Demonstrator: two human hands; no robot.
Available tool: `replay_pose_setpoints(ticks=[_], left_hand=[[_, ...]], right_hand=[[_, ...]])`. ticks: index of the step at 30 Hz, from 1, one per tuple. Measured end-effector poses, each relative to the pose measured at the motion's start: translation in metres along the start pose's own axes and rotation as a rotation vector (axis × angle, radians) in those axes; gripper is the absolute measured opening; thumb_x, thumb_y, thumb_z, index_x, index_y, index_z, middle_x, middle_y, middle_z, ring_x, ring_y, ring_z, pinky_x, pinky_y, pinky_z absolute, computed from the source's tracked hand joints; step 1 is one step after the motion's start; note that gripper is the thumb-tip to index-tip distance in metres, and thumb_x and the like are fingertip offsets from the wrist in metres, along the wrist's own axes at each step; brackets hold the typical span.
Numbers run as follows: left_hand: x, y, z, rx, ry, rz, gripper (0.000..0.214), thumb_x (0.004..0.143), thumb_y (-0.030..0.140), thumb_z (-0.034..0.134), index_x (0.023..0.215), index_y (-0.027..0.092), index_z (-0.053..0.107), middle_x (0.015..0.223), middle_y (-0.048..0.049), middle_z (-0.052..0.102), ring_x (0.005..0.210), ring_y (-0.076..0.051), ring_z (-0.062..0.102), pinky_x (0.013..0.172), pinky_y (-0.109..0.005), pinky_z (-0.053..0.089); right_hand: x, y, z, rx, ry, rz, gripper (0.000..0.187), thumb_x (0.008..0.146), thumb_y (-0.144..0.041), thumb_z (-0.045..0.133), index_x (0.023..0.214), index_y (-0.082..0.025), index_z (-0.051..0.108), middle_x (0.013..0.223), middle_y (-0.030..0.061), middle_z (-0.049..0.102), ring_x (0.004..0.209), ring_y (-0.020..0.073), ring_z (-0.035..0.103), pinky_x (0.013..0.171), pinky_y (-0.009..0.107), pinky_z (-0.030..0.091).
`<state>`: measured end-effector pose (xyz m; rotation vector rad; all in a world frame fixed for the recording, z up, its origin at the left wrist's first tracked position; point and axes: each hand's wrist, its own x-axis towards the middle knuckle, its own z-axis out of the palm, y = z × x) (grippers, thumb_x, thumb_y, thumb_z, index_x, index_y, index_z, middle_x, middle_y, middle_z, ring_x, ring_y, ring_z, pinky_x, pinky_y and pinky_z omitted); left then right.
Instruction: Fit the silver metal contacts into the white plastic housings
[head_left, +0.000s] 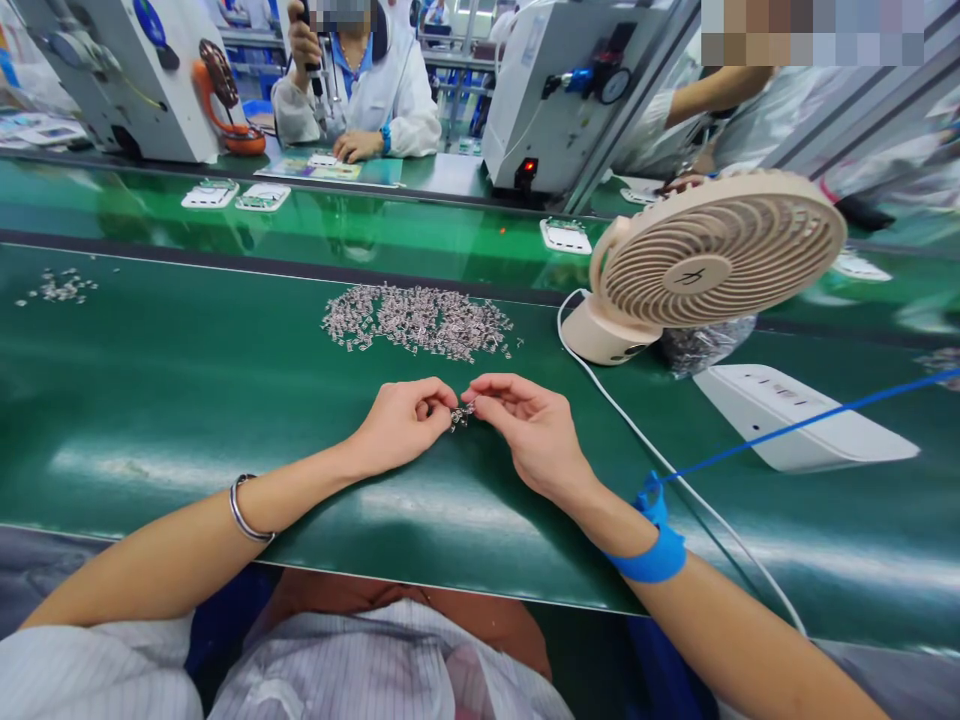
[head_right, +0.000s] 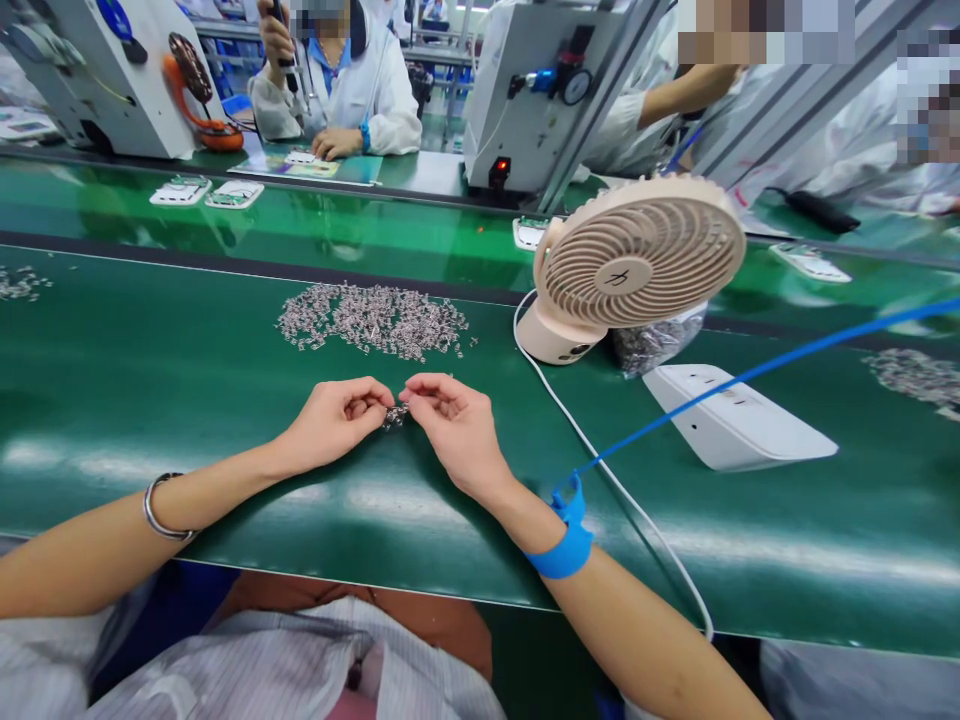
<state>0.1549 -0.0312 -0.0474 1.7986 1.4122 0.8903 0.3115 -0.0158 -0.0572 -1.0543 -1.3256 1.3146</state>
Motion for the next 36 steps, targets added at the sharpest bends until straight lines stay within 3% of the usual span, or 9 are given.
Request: replay_pose_setpoints(ticks=[4, 10, 17, 23, 26, 31, 34, 36], left_hand=[[-0.002, 0.003, 0.000, 0.037, 0.069, 0.066, 0.012, 0.072, 0.013, 0.048, 0.070, 0.017, 0.059, 0.051, 0.0083, 0.046, 0.046, -0.005, 0.036, 0.049, -0.019, 0.032], [-0.006, 0.004, 0.003, 0.101, 0.178, 0.189, 0.010, 0.074, 0.014, 0.048, 0.067, 0.018, 0.053, 0.059, 0.0061, 0.050, 0.053, -0.006, 0.041, 0.054, -0.019, 0.036], [-0.008, 0.002, 0.004, 0.166, 0.250, 0.275, 0.011, 0.077, 0.016, 0.047, 0.066, 0.019, 0.049, 0.065, 0.0038, 0.053, 0.057, -0.007, 0.044, 0.056, -0.020, 0.038], [-0.009, 0.002, 0.006, 0.189, 0.221, 0.318, 0.010, 0.076, 0.013, 0.046, 0.075, 0.018, 0.054, 0.064, 0.0037, 0.051, 0.056, -0.008, 0.045, 0.055, -0.020, 0.038], [-0.009, 0.001, 0.006, 0.196, 0.187, 0.322, 0.019, 0.076, 0.011, 0.044, 0.087, 0.017, 0.059, 0.064, 0.0039, 0.052, 0.053, -0.007, 0.044, 0.053, -0.020, 0.038], [-0.006, 0.000, 0.004, 0.220, 0.146, 0.303, 0.016, 0.077, 0.011, 0.045, 0.076, 0.017, 0.060, 0.062, 0.0038, 0.053, 0.050, -0.007, 0.042, 0.052, -0.019, 0.037], [-0.005, 0.000, 0.002, 0.236, 0.118, 0.310, 0.014, 0.076, 0.010, 0.046, 0.073, 0.017, 0.058, 0.061, 0.0039, 0.053, 0.051, -0.007, 0.043, 0.052, -0.019, 0.037], [-0.005, 0.000, 0.002, 0.245, 0.104, 0.326, 0.014, 0.076, 0.009, 0.046, 0.072, 0.016, 0.057, 0.060, 0.0044, 0.052, 0.051, -0.007, 0.043, 0.051, -0.019, 0.037]], right_hand=[[-0.001, -0.004, 0.001, 0.027, -0.014, 0.054, 0.020, 0.063, -0.028, 0.071, 0.078, -0.018, 0.063, 0.076, 0.0010, 0.065, 0.073, 0.0137, 0.061, 0.071, 0.030, 0.048], [-0.001, -0.014, 0.003, 0.149, -0.142, 0.361, 0.035, 0.052, -0.033, 0.078, 0.079, -0.016, 0.064, 0.063, -0.0028, 0.059, 0.054, 0.0068, 0.049, 0.052, 0.023, 0.040], [0.000, -0.010, 0.005, 0.092, -0.190, 0.303, 0.030, 0.051, -0.034, 0.078, 0.069, -0.016, 0.062, 0.060, -0.0035, 0.054, 0.053, 0.0065, 0.043, 0.048, 0.022, 0.032], [-0.003, -0.001, 0.004, -0.170, -0.142, -0.001, 0.017, 0.068, -0.033, 0.065, 0.067, -0.018, 0.057, 0.062, -0.0025, 0.053, 0.055, 0.0088, 0.045, 0.053, 0.024, 0.037], [-0.006, 0.001, 0.002, -0.485, -0.131, -0.298, 0.009, 0.078, -0.022, 0.055, 0.071, -0.018, 0.058, 0.062, -0.0015, 0.053, 0.054, 0.0096, 0.045, 0.053, 0.025, 0.037], [-0.005, 0.003, 0.000, -0.897, -0.071, -0.832, 0.016, 0.084, -0.010, 0.046, 0.074, -0.017, 0.055, 0.071, 0.0034, 0.059, 0.064, 0.0125, 0.051, 0.061, 0.026, 0.041], [-0.003, 0.006, -0.001, -1.044, -0.076, -0.975, 0.019, 0.084, -0.008, 0.043, 0.072, -0.017, 0.054, 0.073, 0.0063, 0.061, 0.064, 0.0139, 0.052, 0.059, 0.028, 0.040], [-0.003, 0.007, -0.001, -1.033, -0.102, -0.974, 0.020, 0.083, -0.008, 0.042, 0.068, -0.017, 0.052, 0.071, 0.0066, 0.061, 0.063, 0.0142, 0.052, 0.058, 0.028, 0.039]])
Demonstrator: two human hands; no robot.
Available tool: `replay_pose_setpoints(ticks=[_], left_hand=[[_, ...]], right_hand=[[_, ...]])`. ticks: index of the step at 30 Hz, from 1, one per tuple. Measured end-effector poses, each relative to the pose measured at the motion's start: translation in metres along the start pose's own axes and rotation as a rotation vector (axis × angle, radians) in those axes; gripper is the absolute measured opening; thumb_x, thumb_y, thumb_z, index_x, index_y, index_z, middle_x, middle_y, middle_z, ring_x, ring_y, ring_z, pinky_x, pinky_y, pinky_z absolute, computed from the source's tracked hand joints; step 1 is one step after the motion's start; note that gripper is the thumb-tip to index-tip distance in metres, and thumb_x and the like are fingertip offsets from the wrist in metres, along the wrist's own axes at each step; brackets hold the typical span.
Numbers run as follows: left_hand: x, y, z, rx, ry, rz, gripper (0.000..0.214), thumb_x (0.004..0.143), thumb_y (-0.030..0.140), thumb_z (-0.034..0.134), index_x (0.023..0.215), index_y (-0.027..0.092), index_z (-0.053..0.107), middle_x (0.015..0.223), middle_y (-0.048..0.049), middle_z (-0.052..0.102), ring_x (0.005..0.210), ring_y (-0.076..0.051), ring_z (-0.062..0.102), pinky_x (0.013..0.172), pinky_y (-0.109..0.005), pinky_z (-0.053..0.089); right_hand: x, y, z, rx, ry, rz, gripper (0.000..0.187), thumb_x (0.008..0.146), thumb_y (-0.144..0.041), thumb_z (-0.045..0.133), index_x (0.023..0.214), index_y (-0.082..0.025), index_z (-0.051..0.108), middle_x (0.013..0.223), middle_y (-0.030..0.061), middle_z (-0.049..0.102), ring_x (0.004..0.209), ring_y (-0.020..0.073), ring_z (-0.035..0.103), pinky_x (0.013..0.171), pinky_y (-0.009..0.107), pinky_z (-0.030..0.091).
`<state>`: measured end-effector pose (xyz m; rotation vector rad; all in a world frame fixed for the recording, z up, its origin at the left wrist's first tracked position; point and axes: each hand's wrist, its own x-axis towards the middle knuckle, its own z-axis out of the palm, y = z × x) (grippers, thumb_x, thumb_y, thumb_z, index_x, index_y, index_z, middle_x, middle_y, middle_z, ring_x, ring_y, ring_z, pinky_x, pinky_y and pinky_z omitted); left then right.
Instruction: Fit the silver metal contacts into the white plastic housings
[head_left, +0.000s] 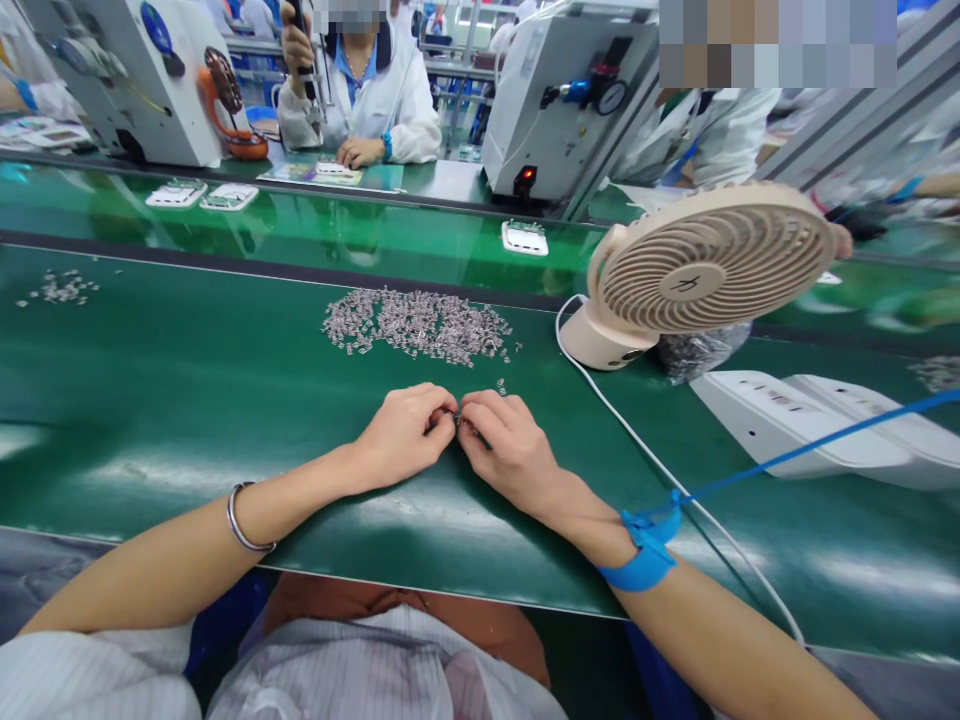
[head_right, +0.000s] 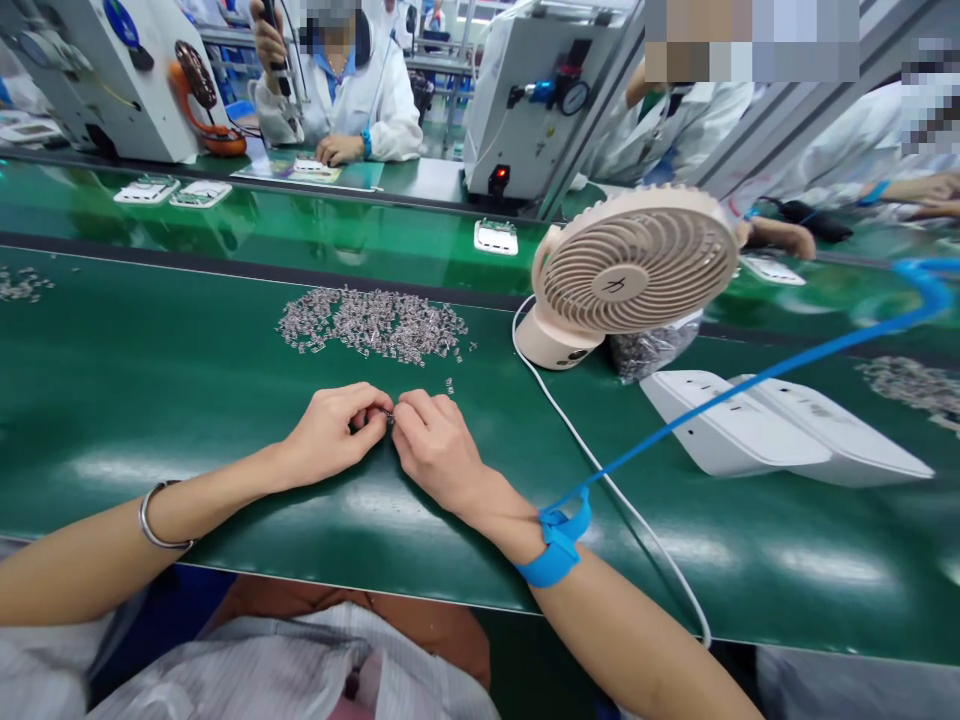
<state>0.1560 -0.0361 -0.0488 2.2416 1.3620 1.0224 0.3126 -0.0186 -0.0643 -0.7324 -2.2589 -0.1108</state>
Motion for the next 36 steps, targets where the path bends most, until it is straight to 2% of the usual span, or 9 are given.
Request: replay_pose_setpoints(ticks=[4, 7, 10, 14, 17, 23, 27, 31, 36], left_hand=[[0.000, 0.000, -0.002, 0.022, 0.015, 0.048, 0.014, 0.077, 0.008, 0.045, 0.074, 0.016, 0.056, 0.058, 0.0057, 0.052, 0.049, -0.006, 0.045, 0.049, -0.017, 0.036], [0.000, -0.002, -0.003, 0.071, 0.051, 0.110, 0.013, 0.079, 0.009, 0.044, 0.078, 0.016, 0.055, 0.062, 0.0036, 0.056, 0.054, -0.007, 0.048, 0.052, -0.018, 0.039], [-0.001, -0.005, -0.003, 0.137, 0.051, 0.213, 0.017, 0.084, 0.012, 0.040, 0.080, 0.015, 0.056, 0.069, -0.0006, 0.059, 0.061, -0.011, 0.050, 0.060, -0.023, 0.042], [-0.003, -0.006, -0.003, 0.224, 0.000, 0.325, 0.023, 0.089, 0.017, 0.035, 0.088, 0.014, 0.058, 0.069, -0.0028, 0.057, 0.063, -0.014, 0.048, 0.063, -0.027, 0.041], [-0.003, -0.005, -0.005, 0.353, -0.074, 0.359, 0.029, 0.092, 0.017, 0.030, 0.090, 0.013, 0.058, 0.072, -0.0051, 0.057, 0.065, -0.016, 0.048, 0.063, -0.029, 0.040], [-0.002, -0.004, -0.006, 0.371, -0.170, 0.265, 0.034, 0.091, 0.019, 0.026, 0.077, 0.013, 0.058, 0.070, -0.0072, 0.054, 0.064, -0.018, 0.045, 0.061, -0.032, 0.038], [0.001, -0.002, -0.008, 0.278, -0.229, 0.126, 0.025, 0.085, 0.017, 0.034, 0.074, 0.014, 0.056, 0.072, -0.0063, 0.055, 0.067, -0.017, 0.047, 0.066, -0.032, 0.040], [0.007, -0.001, -0.015, 0.108, -0.300, -0.052, 0.018, 0.078, 0.016, 0.040, 0.068, 0.016, 0.054, 0.061, 0.0000, 0.052, 0.057, -0.012, 0.047, 0.057, -0.024, 0.040], [0.014, -0.006, -0.023, -0.091, -0.407, -0.177, 0.026, 0.078, 0.023, 0.036, 0.056, 0.017, 0.048, 0.050, 0.0039, 0.045, 0.047, -0.008, 0.041, 0.043, -0.019, 0.035]], right_hand=[[0.003, -0.006, -0.006, 0.446, -0.071, 0.341, 0.008, 0.079, -0.013, 0.048, 0.080, -0.018, 0.054, 0.078, 0.0037, 0.062, 0.068, 0.0130, 0.055, 0.065, 0.029, 0.044], [0.009, -0.008, -0.011, 1.015, -0.175, 0.787, 0.025, 0.073, -0.025, 0.060, 0.096, -0.020, 0.055, 0.091, 0.0027, 0.063, 0.075, 0.0124, 0.059, 0.068, 0.028, 0.048], [0.013, -0.003, -0.014, 1.385, -0.247, 1.118, 0.033, 0.068, -0.039, 0.067, 0.092, -0.018, 0.060, 0.081, 0.0011, 0.064, 0.071, 0.0102, 0.060, 0.067, 0.025, 0.049], [0.015, 0.002, -0.014, 1.498, -0.367, 1.213, 0.032, 0.058, -0.036, 0.077, 0.079, -0.015, 0.065, 0.061, -0.0021, 0.061, 0.055, 0.0066, 0.055, 0.059, 0.021, 0.046], [0.017, 0.002, -0.013, 1.453, -0.335, 1.227, 0.029, 0.053, -0.030, 0.081, 0.071, -0.015, 0.063, 0.056, -0.0028, 0.060, 0.052, 0.0057, 0.052, 0.052, 0.019, 0.040], [0.013, 0.000, -0.007, 1.233, -0.181, 1.084, 0.027, 0.055, -0.028, 0.077, 0.070, -0.016, 0.058, 0.058, -0.0044, 0.054, 0.054, 0.0070, 0.047, 0.052, 0.022, 0.037], [0.006, -0.003, -0.005, 0.716, -0.135, 0.604, 0.007, 0.074, -0.019, 0.059, 0.071, -0.017, 0.054, 0.062, -0.0024, 0.052, 0.057, 0.0092, 0.046, 0.055, 0.024, 0.038], [0.003, -0.009, -0.007, 0.116, -0.033, 0.016, 0.017, 0.084, -0.007, 0.045, 0.073, -0.016, 0.054, 0.066, 0.0020, 0.055, 0.062, 0.0116, 0.047, 0.058, 0.026, 0.037], [0.001, -0.010, -0.007, -0.066, 0.046, -0.179, 0.015, 0.083, -0.003, 0.045, 0.087, -0.015, 0.054, 0.072, 0.0057, 0.059, 0.068, 0.0141, 0.053, 0.058, 0.027, 0.038]])
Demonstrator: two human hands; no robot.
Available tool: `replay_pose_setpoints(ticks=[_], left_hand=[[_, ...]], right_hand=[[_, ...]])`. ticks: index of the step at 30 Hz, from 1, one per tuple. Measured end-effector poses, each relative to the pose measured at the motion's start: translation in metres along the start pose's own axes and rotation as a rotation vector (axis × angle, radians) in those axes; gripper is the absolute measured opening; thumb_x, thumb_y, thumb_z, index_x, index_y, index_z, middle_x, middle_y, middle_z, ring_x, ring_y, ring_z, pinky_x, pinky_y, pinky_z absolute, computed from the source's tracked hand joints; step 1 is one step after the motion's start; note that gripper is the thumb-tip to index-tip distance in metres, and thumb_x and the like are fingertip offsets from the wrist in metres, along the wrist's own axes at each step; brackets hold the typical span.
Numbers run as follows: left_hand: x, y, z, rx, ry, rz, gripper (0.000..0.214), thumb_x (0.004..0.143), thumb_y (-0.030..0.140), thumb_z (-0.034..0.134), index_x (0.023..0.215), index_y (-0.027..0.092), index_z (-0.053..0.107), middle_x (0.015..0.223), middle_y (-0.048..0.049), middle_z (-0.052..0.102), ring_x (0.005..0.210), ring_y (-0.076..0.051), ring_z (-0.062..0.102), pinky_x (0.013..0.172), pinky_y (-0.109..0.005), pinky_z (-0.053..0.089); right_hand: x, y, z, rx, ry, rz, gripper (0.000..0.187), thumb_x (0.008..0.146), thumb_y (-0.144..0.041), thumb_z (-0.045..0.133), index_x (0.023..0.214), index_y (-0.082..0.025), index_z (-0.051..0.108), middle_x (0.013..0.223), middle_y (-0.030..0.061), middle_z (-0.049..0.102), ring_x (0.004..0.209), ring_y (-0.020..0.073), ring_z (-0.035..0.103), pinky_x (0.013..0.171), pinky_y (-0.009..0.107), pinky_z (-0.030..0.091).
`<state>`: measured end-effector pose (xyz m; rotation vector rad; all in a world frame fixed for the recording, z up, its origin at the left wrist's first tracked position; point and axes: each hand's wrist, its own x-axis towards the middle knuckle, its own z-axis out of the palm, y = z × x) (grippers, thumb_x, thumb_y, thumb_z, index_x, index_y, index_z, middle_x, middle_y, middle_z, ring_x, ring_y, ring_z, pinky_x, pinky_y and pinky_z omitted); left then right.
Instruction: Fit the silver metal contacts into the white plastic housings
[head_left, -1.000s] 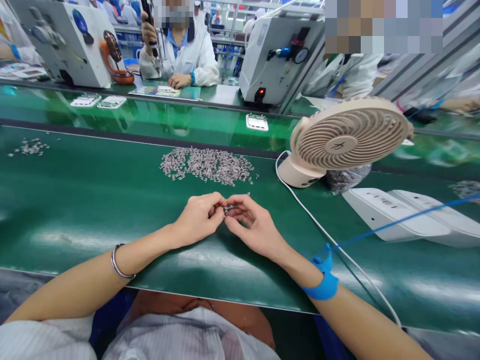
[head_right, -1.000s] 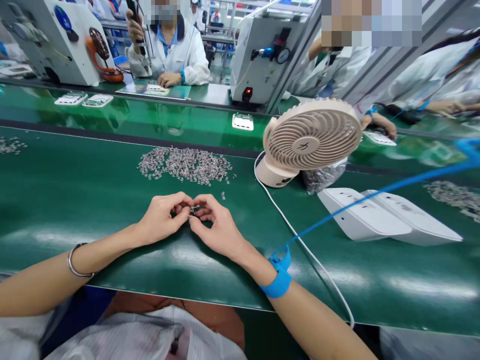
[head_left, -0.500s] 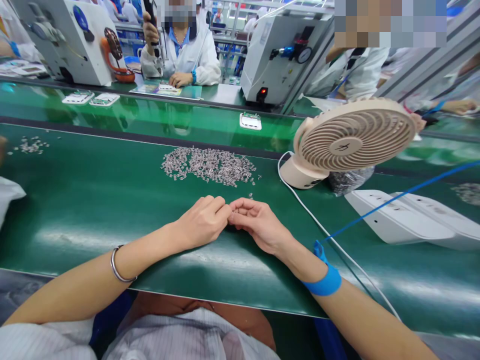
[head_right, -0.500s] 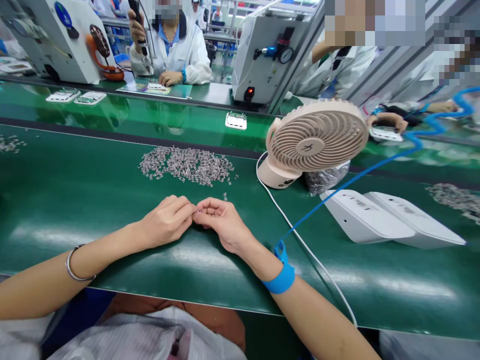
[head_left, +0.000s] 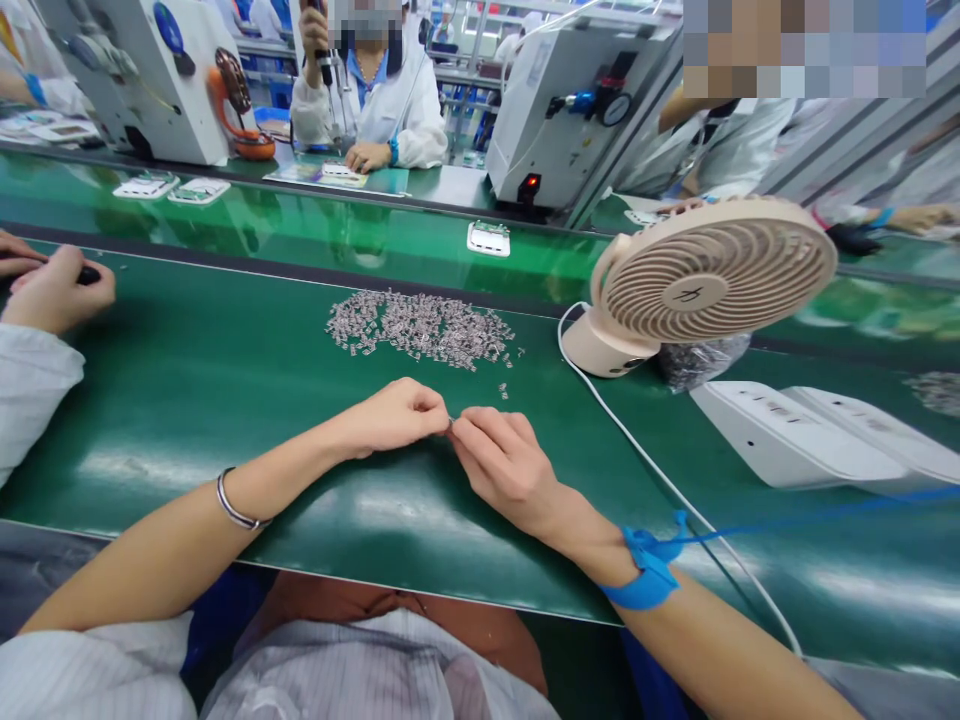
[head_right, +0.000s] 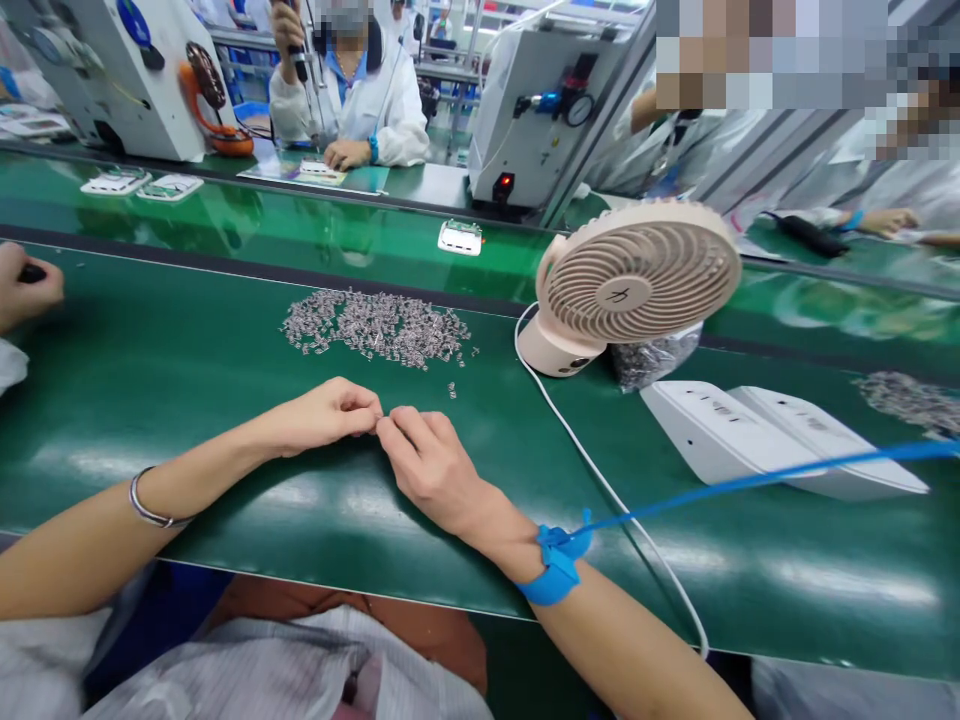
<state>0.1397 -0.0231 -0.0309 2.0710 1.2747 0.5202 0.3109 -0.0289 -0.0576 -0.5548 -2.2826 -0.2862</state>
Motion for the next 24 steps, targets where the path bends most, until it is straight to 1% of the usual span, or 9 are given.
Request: replay_pose_setpoints(ticks=[2, 3, 5, 8, 10, 12, 16, 21, 24], left_hand=[[0.001, -0.001, -0.001, -0.035, 0.003, -0.002, 0.027, 0.079, 0.024, 0.034, 0.056, 0.017, 0.047, 0.051, 0.0036, 0.047, 0.047, -0.008, 0.042, 0.044, -0.019, 0.036], [0.001, -0.002, -0.001, -0.039, 0.021, 0.003, 0.027, 0.079, 0.024, 0.034, 0.058, 0.017, 0.048, 0.052, 0.0033, 0.048, 0.048, -0.009, 0.043, 0.045, -0.019, 0.036], [0.000, -0.002, 0.001, -0.019, 0.089, 0.025, 0.024, 0.079, 0.024, 0.035, 0.062, 0.017, 0.051, 0.055, 0.0026, 0.050, 0.051, -0.009, 0.045, 0.049, -0.021, 0.037], [-0.002, -0.001, 0.006, 0.066, 0.232, 0.098, 0.020, 0.079, 0.022, 0.036, 0.067, 0.017, 0.052, 0.062, 0.0000, 0.052, 0.059, -0.012, 0.045, 0.057, -0.026, 0.038], [-0.004, 0.000, 0.011, 0.125, 0.297, 0.168, 0.022, 0.080, 0.022, 0.035, 0.070, 0.016, 0.053, 0.068, -0.0026, 0.053, 0.064, -0.013, 0.045, 0.064, -0.029, 0.039], [-0.005, 0.000, 0.015, 0.163, 0.321, 0.236, 0.025, 0.083, 0.021, 0.033, 0.074, 0.015, 0.056, 0.072, -0.0044, 0.055, 0.067, -0.014, 0.046, 0.068, -0.031, 0.039], [-0.009, 0.001, 0.020, 0.380, 0.403, 0.446, 0.027, 0.088, 0.016, 0.032, 0.086, 0.014, 0.059, 0.077, -0.0056, 0.060, 0.069, -0.014, 0.050, 0.066, -0.029, 0.039], [-0.011, 0.000, 0.022, 0.641, 0.591, 0.508, 0.021, 0.087, 0.016, 0.040, 0.084, 0.016, 0.061, 0.105, -0.0095, 0.063, 0.094, -0.019, 0.055, 0.082, -0.032, 0.039], [-0.011, 0.000, 0.022, 0.734, 0.643, 0.538, 0.019, 0.085, 0.016, 0.043, 0.084, 0.017, 0.062, 0.113, -0.0099, 0.062, 0.099, -0.021, 0.052, 0.083, -0.034, 0.037]], right_hand=[[-0.002, 0.003, 0.001, 0.125, 0.005, 0.144, 0.015, 0.082, -0.006, 0.046, 0.092, -0.016, 0.053, 0.081, 0.0069, 0.060, 0.072, 0.0146, 0.054, 0.061, 0.028, 0.041], [-0.002, 0.005, 0.001, 0.247, -0.004, 0.283, 0.016, 0.081, -0.009, 0.047, 0.094, -0.018, 0.052, 0.086, 0.0070, 0.060, 0.072, 0.0142, 0.055, 0.062, 0.029, 0.043], [0.000, 0.009, 0.001, 0.600, -0.051, 0.658, 0.020, 0.077, -0.015, 0.051, 0.097, -0.019, 0.051, 0.092, 0.0061, 0.060, 0.068, 0.0125, 0.056, 0.064, 0.029, 0.046], [0.007, 0.011, -0.003, 1.203, -0.181, 1.226, 0.020, 0.076, -0.028, 0.056, 0.094, -0.019, 0.053, 0.088, 0.0040, 0.061, 0.065, 0.0106, 0.058, 0.063, 0.027, 0.050], [0.013, 0.011, -0.005, 1.495, -0.265, 1.437, 0.025, 0.077, -0.038, 0.058, 0.091, -0.017, 0.057, 0.083, 0.0038, 0.063, 0.065, 0.0109, 0.060, 0.061, 0.024, 0.051], [0.016, 0.010, -0.006, 1.677, -0.314, 1.492, 0.032, 0.076, -0.046, 0.060, 0.090, -0.017, 0.059, 0.078, 0.0030, 0.063, 0.065, 0.0115, 0.061, 0.059, 0.023, 0.052], [0.016, 0.010, -0.006, 1.838, -0.330, 1.464, 0.040, 0.067, -0.054, 0.067, 0.081, -0.017, 0.061, 0.069, 0.0002, 0.062, 0.064, 0.0120, 0.061, 0.058, 0.024, 0.053], [0.015, 0.013, -0.009, 1.767, -0.388, 1.369, 0.033, 0.064, -0.044, 0.074, 0.067, -0.015, 0.059, 0.059, -0.0015, 0.058, 0.049, 0.0057, 0.050, 0.050, 0.018, 0.044], [0.015, 0.014, -0.010, 1.638, -0.418, 1.343, 0.031, 0.061, -0.038, 0.077, 0.066, -0.015, 0.057, 0.054, -0.0036, 0.055, 0.047, 0.0047, 0.045, 0.047, 0.018, 0.037]])
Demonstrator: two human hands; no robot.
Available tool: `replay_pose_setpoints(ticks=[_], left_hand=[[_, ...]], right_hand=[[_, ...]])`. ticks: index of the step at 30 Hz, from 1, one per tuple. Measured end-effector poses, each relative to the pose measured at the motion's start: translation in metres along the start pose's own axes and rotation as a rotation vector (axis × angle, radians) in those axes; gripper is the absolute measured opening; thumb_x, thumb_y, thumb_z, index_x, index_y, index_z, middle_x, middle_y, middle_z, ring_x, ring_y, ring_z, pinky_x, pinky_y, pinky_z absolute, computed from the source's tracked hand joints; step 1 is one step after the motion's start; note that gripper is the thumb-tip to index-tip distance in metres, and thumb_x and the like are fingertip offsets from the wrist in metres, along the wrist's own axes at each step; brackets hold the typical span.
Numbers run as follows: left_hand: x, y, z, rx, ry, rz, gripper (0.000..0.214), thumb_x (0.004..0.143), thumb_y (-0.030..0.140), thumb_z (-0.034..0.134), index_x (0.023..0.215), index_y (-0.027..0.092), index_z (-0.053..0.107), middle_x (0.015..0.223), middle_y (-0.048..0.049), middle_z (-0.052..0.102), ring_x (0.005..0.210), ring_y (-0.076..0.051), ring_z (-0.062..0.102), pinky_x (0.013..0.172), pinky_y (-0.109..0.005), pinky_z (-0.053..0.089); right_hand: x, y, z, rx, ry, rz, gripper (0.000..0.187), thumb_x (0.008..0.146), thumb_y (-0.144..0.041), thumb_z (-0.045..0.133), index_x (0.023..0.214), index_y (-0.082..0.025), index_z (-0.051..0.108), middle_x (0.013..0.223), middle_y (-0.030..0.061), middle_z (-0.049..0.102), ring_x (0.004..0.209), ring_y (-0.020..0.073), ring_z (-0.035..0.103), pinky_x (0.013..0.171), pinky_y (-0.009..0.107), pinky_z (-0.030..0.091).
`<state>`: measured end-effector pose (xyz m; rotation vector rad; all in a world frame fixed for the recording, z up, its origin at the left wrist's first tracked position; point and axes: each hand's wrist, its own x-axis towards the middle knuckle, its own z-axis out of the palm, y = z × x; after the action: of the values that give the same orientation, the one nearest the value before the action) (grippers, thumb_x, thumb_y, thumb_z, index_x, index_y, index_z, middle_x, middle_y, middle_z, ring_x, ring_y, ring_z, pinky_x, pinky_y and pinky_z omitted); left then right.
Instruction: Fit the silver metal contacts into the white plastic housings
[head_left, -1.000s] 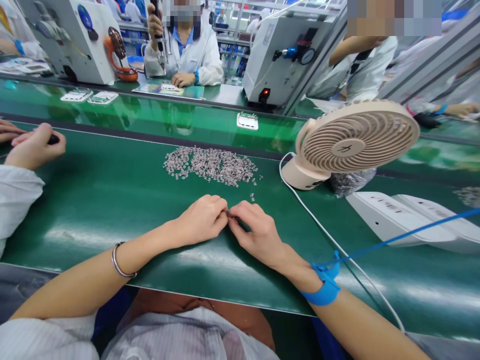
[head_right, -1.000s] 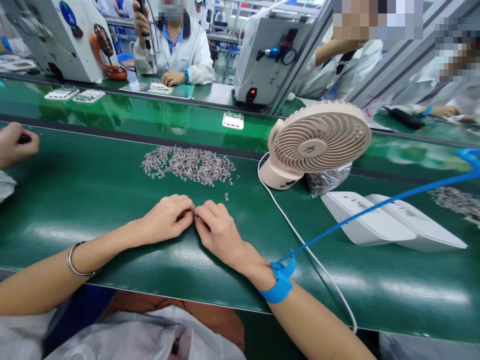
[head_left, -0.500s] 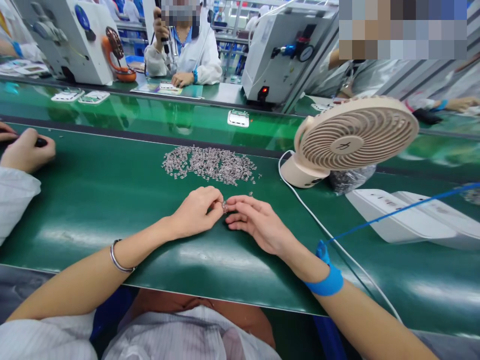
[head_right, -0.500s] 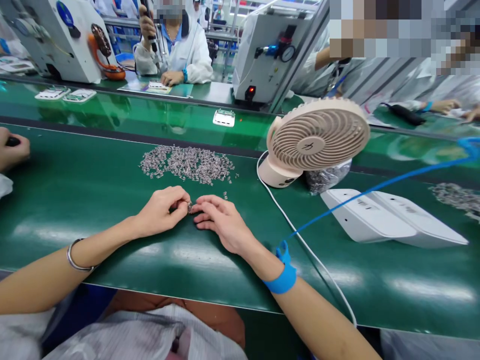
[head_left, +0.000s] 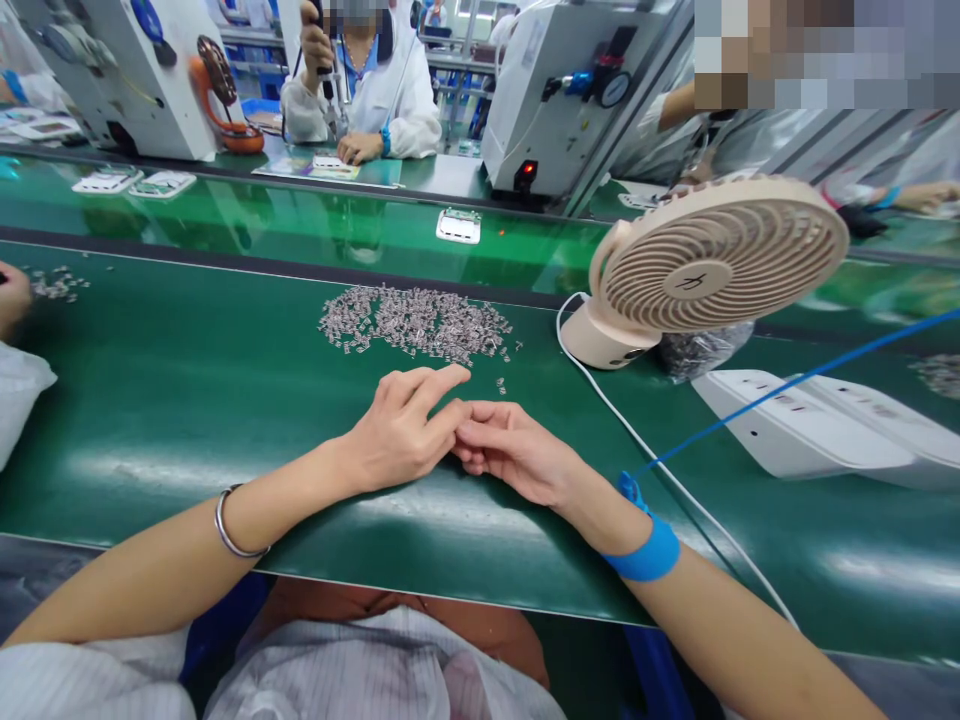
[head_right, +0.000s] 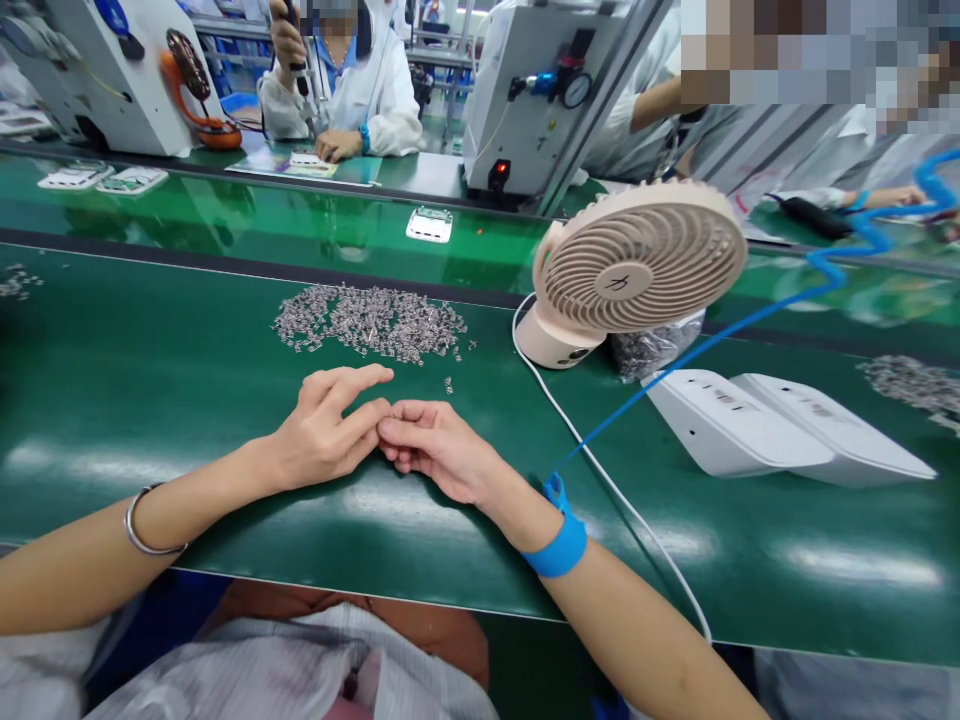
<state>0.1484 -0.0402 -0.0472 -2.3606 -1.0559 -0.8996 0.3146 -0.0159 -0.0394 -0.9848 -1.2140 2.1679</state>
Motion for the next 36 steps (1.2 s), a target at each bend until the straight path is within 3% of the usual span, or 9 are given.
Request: replay_pose_setpoints(ticks=[6, 12, 16, 19, 22, 25, 30, 33, 36], left_hand=[[0.000, 0.000, 0.001, -0.022, -0.120, -0.064, 0.021, 0.085, 0.017, 0.041, 0.079, 0.016, 0.062, 0.121, -0.0120, 0.057, 0.107, -0.026, 0.046, 0.085, -0.039, 0.035], [0.011, -0.006, -0.003, -0.645, -0.497, -0.574, 0.021, 0.079, 0.024, 0.040, 0.066, 0.017, 0.055, 0.120, -0.0102, 0.053, 0.119, -0.030, 0.036, 0.096, -0.052, 0.028], [0.020, -0.011, -0.006, -0.933, -0.611, -0.678, 0.026, 0.077, 0.025, 0.032, 0.052, 0.020, 0.039, 0.073, -0.0023, 0.057, 0.080, -0.017, 0.054, 0.077, -0.035, 0.046], [0.023, -0.012, -0.006, -1.030, -0.621, -0.715, 0.024, 0.075, 0.022, 0.031, 0.051, 0.020, 0.034, 0.060, 0.0002, 0.052, 0.066, -0.014, 0.054, 0.067, -0.029, 0.048], [0.022, -0.013, -0.005, -1.038, -0.576, -0.742, 0.024, 0.074, 0.021, 0.033, 0.051, 0.020, 0.038, 0.070, -0.0026, 0.060, 0.081, -0.016, 0.059, 0.075, -0.031, 0.048], [0.018, -0.012, -0.001, -0.955, -0.492, -0.755, 0.024, 0.077, 0.023, 0.037, 0.055, 0.019, 0.045, 0.093, -0.0073, 0.064, 0.104, -0.020, 0.055, 0.086, -0.036, 0.044], [0.006, -0.002, 0.003, -0.606, -0.303, -0.511, 0.021, 0.082, 0.020, 0.040, 0.069, 0.016, 0.056, 0.126, -0.0160, 0.051, 0.122, -0.026, 0.041, 0.096, -0.045, 0.033], [0.000, 0.002, 0.004, -0.189, -0.154, -0.171, 0.021, 0.086, 0.019, 0.040, 0.081, 0.014, 0.060, 0.131, -0.0171, 0.050, 0.116, -0.027, 0.046, 0.091, -0.042, 0.036], [-0.004, 0.002, 0.006, 0.056, -0.097, -0.005, 0.018, 0.086, 0.018, 0.043, 0.084, 0.017, 0.061, 0.132, -0.0124, 0.051, 0.112, -0.026, 0.048, 0.086, -0.038, 0.037]], right_hand=[[0.001, 0.006, -0.006, -0.717, 0.173, -0.477, 0.018, 0.079, -0.031, 0.059, 0.068, -0.017, 0.057, 0.059, -0.0020, 0.053, 0.054, 0.0092, 0.044, 0.052, 0.024, 0.034], [0.002, 0.016, -0.009, -1.617, 0.361, -1.146, 0.025, 0.087, -0.009, 0.039, 0.073, -0.015, 0.059, 0.061, 0.0028, 0.053, 0.054, 0.0127, 0.038, 0.055, 0.027, 0.035], [0.000, 0.019, -0.006, -1.810, 0.427, -1.287, 0.023, 0.088, -0.008, 0.039, 0.094, -0.012, 0.061, 0.067, 0.0049, 0.060, 0.057, 0.0134, 0.045, 0.054, 0.028, 0.035], [0.001, 0.021, -0.008, -1.756, 0.496, -1.364, 0.022, 0.087, -0.007, 0.044, 0.102, -0.012, 0.059, 0.075, 0.0073, 0.065, 0.063, 0.0140, 0.053, 0.055, 0.029, 0.035], [0.003, 0.019, -0.011, -1.543, 0.599, -1.256, 0.016, 0.087, -0.015, 0.048, 0.093, -0.015, 0.062, 0.073, 0.0072, 0.066, 0.064, 0.0151, 0.056, 0.057, 0.031, 0.037], [0.004, 0.014, -0.010, -1.013, 0.610, -0.876, 0.023, 0.088, -0.035, 0.048, 0.091, -0.017, 0.063, 0.077, 0.0074, 0.066, 0.065, 0.0155, 0.057, 0.061, 0.031, 0.044], [0.003, 0.007, 0.004, -0.050, 0.216, -0.081, 0.050, 0.075, -0.063, 0.053, 0.089, -0.016, 0.062, 0.072, 0.0056, 0.064, 0.056, 0.0115, 0.057, 0.054, 0.025, 0.049], [0.002, 0.004, 0.005, 0.073, 0.060, 0.054, 0.050, 0.071, -0.063, 0.057, 0.069, -0.013, 0.061, 0.061, 0.0051, 0.062, 0.050, 0.0089, 0.055, 0.048, 0.020, 0.045], [0.001, 0.001, -0.001, 0.056, 0.061, 0.028, 0.036, 0.068, -0.048, 0.069, 0.065, -0.013, 0.060, 0.058, 0.0028, 0.062, 0.048, 0.0060, 0.051, 0.047, 0.018, 0.041]])
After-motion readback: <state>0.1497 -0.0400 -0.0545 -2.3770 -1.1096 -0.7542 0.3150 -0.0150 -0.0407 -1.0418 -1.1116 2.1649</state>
